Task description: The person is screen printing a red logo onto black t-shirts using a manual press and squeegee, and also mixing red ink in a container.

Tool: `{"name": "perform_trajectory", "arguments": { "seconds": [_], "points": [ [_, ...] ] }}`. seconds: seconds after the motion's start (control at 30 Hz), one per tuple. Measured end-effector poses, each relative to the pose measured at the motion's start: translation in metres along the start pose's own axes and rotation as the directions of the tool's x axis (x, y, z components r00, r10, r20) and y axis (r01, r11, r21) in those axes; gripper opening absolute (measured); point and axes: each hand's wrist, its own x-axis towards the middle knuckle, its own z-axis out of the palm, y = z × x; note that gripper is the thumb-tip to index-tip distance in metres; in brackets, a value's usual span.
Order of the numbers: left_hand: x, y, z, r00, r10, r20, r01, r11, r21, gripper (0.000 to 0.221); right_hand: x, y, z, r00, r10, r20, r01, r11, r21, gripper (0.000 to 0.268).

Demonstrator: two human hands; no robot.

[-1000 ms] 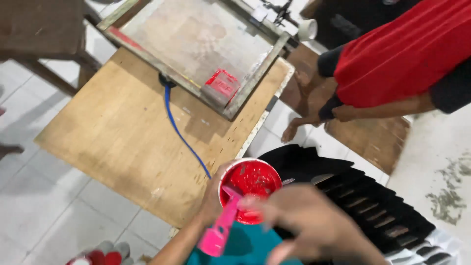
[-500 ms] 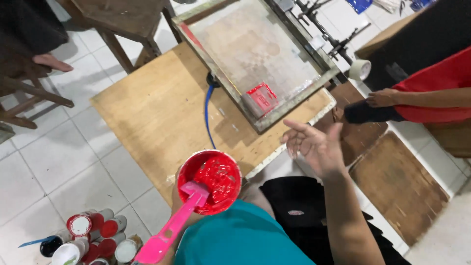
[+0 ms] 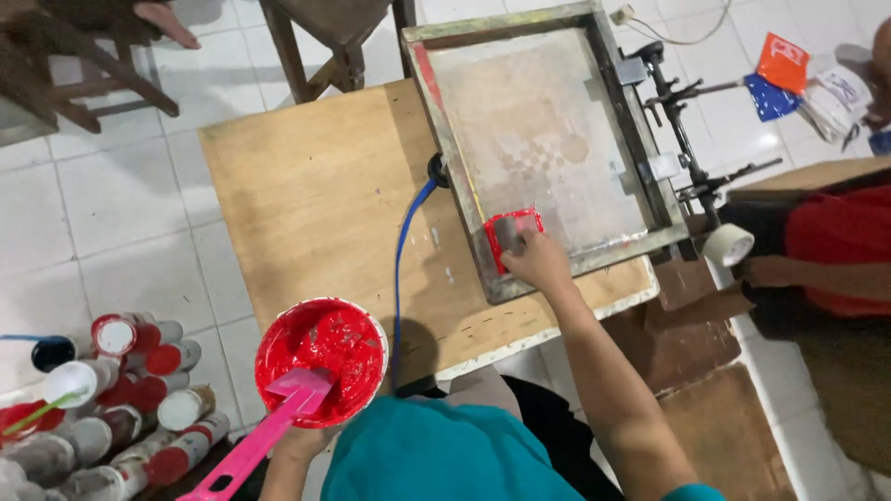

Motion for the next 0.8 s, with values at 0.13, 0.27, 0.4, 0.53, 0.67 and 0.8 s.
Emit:
{"name": "perform_trajectory", "arguments": {
  "seconds": [0.13,0.27,0.4,0.53,0.67,0.8],
  "points": [
    [0.007,-0.015,0.044,0.995,-0.04,-0.09,0.034,0.997,-0.074,0.074,0.02,0.025,-0.022,0.991,0.083,0.103,-0.076,0.994,-0.076,0.058],
    [0.014,-0.029,0.083,0.983,-0.073,-0.168,0.046,0.987,-0.156,0.071,0.038,0.041,-0.011,0.986,0.018,0.164,-0.01,0.999,-0.048,0.057],
    [0.013,-0.036,0.112,0.967,-0.084,-0.241,0.038,0.981,-0.191,0.069,0.038,0.023,-0.03,0.995,-0.015,0.099,0.019,0.999,-0.033,0.052],
    [0.008,-0.042,0.128,0.954,-0.103,-0.282,0.026,0.964,-0.265,0.067,0.026,0.016,-0.041,0.993,-0.066,0.101,0.064,0.998,0.024,0.044],
    [0.018,-0.044,0.133,0.94,-0.115,-0.322,0.001,0.943,-0.334,0.064,0.017,0.009,-0.05,0.994,-0.061,0.094,0.051,0.994,0.1,0.041],
    [0.022,-0.051,0.132,0.945,-0.106,-0.309,-0.023,0.923,-0.385,0.062,0.022,0.021,-0.045,0.993,-0.107,0.038,0.101,0.984,0.15,0.042]
  ]
}}
